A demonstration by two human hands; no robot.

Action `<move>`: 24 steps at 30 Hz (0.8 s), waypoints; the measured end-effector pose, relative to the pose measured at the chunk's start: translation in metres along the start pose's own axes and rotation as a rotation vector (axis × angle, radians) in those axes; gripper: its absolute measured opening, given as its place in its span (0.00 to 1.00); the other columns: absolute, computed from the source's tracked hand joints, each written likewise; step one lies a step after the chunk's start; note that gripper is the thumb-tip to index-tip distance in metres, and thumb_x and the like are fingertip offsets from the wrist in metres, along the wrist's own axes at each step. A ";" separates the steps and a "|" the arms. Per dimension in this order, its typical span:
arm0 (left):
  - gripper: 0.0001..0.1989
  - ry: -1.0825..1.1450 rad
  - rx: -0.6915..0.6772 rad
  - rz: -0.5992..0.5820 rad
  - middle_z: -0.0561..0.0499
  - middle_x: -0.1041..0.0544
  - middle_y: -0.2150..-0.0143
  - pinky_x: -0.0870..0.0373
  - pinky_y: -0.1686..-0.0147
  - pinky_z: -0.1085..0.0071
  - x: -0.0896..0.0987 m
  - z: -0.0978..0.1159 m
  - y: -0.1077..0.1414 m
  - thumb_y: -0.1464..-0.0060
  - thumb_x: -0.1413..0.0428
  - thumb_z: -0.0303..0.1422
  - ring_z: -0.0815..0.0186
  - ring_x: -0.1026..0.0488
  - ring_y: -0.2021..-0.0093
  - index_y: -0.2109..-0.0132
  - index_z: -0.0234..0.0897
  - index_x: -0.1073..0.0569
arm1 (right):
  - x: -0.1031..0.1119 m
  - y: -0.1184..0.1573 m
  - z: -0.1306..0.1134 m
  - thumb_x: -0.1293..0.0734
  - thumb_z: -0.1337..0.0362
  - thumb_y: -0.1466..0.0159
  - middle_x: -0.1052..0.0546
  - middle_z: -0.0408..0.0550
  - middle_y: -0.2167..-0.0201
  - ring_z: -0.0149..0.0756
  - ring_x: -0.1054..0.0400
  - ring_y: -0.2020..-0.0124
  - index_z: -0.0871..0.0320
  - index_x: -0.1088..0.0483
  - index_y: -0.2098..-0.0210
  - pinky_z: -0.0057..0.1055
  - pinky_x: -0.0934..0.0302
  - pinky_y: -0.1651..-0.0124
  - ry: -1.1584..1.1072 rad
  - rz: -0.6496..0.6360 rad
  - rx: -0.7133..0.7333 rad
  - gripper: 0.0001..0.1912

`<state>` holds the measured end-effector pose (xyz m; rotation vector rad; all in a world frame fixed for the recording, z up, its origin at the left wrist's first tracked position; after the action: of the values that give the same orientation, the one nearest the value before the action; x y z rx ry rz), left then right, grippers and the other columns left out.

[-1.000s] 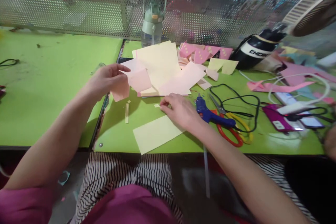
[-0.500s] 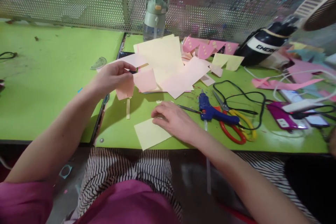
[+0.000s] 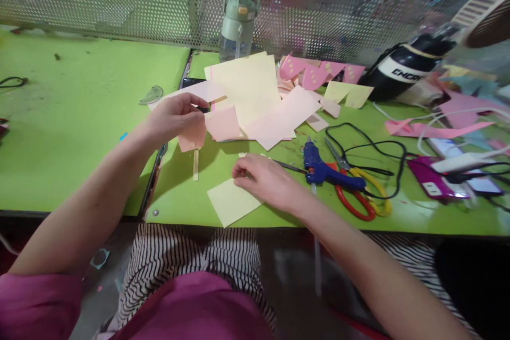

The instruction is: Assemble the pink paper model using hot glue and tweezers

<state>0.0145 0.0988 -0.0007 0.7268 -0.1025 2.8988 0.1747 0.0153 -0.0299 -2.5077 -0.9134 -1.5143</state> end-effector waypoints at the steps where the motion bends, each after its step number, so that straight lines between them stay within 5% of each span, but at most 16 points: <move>1: 0.13 0.002 -0.001 -0.001 0.52 0.28 0.71 0.45 0.74 0.72 0.000 -0.001 0.000 0.47 0.47 0.25 0.71 0.36 0.74 0.54 0.36 0.27 | 0.000 0.000 0.000 0.39 0.61 0.37 0.26 0.48 0.64 0.37 0.34 0.65 0.56 0.31 0.66 0.34 0.43 0.62 0.012 -0.004 -0.001 0.07; 17: 0.14 0.019 -0.010 -0.024 0.55 0.30 0.73 0.48 0.77 0.73 -0.002 0.000 -0.001 0.47 0.46 0.24 0.72 0.37 0.76 0.53 0.36 0.27 | 0.008 0.016 0.017 0.39 0.56 0.36 0.30 0.41 0.74 0.31 0.39 0.74 0.55 0.32 0.64 0.30 0.48 0.70 -0.091 0.029 -0.080 0.10; 24: 0.13 0.093 -0.025 -0.091 0.52 0.26 0.70 0.43 0.75 0.74 -0.012 -0.001 0.000 0.47 0.46 0.25 0.70 0.33 0.73 0.54 0.37 0.28 | 0.023 0.023 0.027 0.32 0.52 0.41 0.30 0.41 0.72 0.31 0.38 0.71 0.55 0.34 0.65 0.29 0.44 0.68 -0.489 0.195 -0.091 0.14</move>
<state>0.0245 0.0969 -0.0069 0.5761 -0.0923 2.8335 0.2154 0.0160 -0.0194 -2.9935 -0.6224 -0.9212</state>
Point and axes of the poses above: each hand's wrist, its own y-axis away from the middle knuckle, its own x-axis out of the back of the hand, z = x × y, the point moved 10 cm from there along -y, towards the middle knuckle
